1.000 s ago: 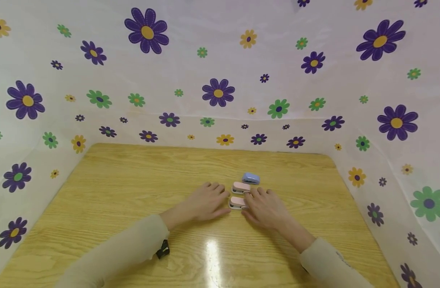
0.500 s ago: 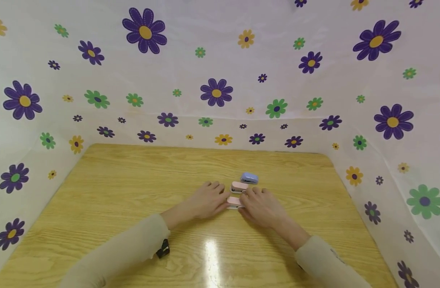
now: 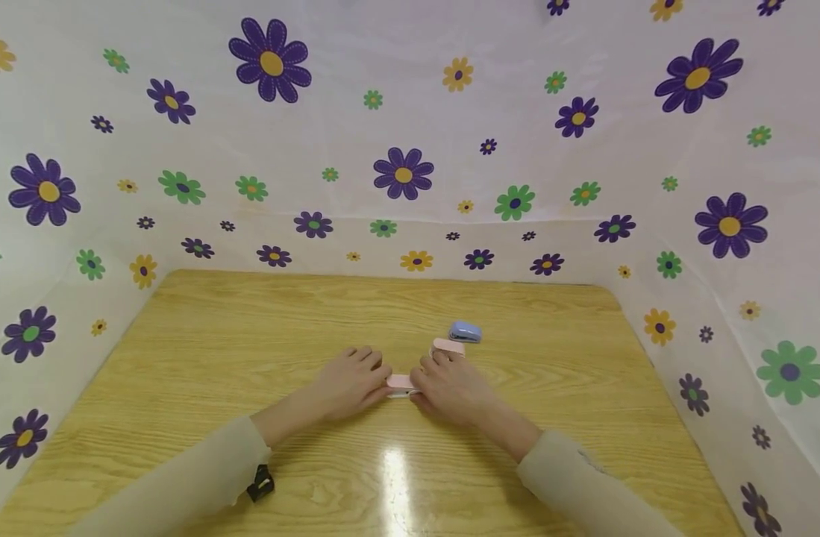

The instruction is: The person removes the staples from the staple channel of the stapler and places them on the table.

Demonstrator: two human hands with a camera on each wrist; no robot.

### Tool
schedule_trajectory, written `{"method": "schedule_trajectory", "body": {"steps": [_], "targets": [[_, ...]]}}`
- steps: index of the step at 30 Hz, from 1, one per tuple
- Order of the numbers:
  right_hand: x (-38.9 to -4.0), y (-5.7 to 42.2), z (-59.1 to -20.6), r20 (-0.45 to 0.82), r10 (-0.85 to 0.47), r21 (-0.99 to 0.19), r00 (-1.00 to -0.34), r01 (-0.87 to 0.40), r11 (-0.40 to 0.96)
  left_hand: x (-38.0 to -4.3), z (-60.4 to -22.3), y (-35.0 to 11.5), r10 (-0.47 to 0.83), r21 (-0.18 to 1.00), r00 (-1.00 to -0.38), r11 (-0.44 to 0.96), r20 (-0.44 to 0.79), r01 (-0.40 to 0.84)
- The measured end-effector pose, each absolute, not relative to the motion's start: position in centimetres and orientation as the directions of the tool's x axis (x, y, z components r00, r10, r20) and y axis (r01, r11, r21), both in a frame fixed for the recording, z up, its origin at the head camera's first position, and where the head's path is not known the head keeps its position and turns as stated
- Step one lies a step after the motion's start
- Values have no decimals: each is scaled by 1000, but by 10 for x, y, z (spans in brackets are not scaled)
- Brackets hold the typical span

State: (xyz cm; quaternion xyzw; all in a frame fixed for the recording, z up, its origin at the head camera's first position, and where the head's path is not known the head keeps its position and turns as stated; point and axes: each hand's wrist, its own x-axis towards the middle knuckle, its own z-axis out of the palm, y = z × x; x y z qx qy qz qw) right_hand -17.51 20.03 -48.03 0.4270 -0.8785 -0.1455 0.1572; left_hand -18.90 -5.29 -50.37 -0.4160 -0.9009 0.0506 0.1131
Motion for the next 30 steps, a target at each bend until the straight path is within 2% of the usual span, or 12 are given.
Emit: {"method": "schedule_trajectory", "body": {"steps": [7,15,25,30], "targets": [[-180,169,-481,123,-808,357,-576,-734,577,-183,-504,-88,726,-124,-672,687,147,716],[-193,133,-479,64,-821,305,-568,-772,558,-182,-508,-124,693,-94,-696,718,190,689],[-210,104,-477,18,-823,307,-567,-781,544,-183,-506,-149,658,-94,-731,751,183,653],[-219,93,-477,4,-825,319,-565,-781,536,-182,-503,-153,655,-118,-729,754,196,646]]}}
